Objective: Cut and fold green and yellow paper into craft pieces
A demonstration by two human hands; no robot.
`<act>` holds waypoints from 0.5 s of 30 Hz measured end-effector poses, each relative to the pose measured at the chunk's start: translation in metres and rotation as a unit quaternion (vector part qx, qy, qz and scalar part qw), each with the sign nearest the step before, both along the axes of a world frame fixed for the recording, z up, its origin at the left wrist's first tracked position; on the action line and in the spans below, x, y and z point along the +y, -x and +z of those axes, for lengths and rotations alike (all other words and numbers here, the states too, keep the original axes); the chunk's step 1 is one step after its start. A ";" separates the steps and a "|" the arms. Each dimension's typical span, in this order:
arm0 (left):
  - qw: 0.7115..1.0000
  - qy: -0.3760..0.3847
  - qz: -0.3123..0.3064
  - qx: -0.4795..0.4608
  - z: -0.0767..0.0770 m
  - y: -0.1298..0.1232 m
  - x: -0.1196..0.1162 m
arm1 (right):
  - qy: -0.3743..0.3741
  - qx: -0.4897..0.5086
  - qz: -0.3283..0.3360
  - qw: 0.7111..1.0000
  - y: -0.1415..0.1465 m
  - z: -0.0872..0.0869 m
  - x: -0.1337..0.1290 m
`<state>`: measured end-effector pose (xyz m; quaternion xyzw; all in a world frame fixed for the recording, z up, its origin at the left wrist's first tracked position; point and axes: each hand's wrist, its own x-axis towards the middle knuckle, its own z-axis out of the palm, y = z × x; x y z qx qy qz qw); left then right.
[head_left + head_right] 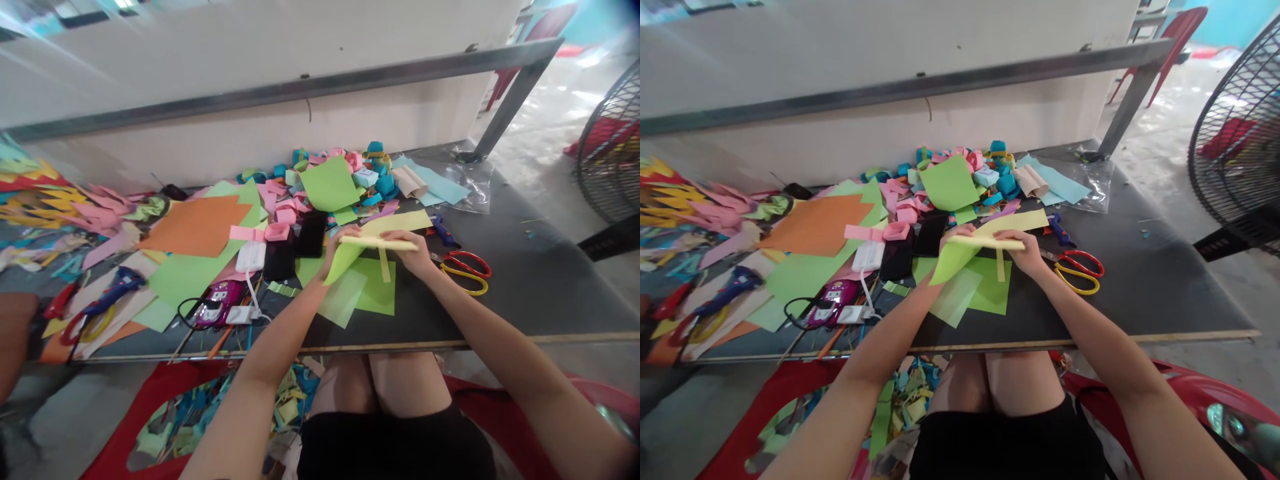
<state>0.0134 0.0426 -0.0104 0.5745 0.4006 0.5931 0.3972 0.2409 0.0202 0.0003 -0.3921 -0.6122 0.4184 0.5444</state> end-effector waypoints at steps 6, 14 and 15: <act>0.957 -0.152 0.114 0.218 0.008 0.005 -0.007 | -0.050 -0.049 -0.079 0.994 -0.001 0.004 -0.005; 0.932 -0.226 0.132 0.250 -0.007 0.002 -0.005 | -0.150 -0.117 -0.152 0.970 -0.006 0.002 -0.003; 0.929 -0.237 0.134 0.252 -0.008 0.001 -0.006 | -0.159 -0.127 -0.150 0.968 -0.008 0.002 -0.004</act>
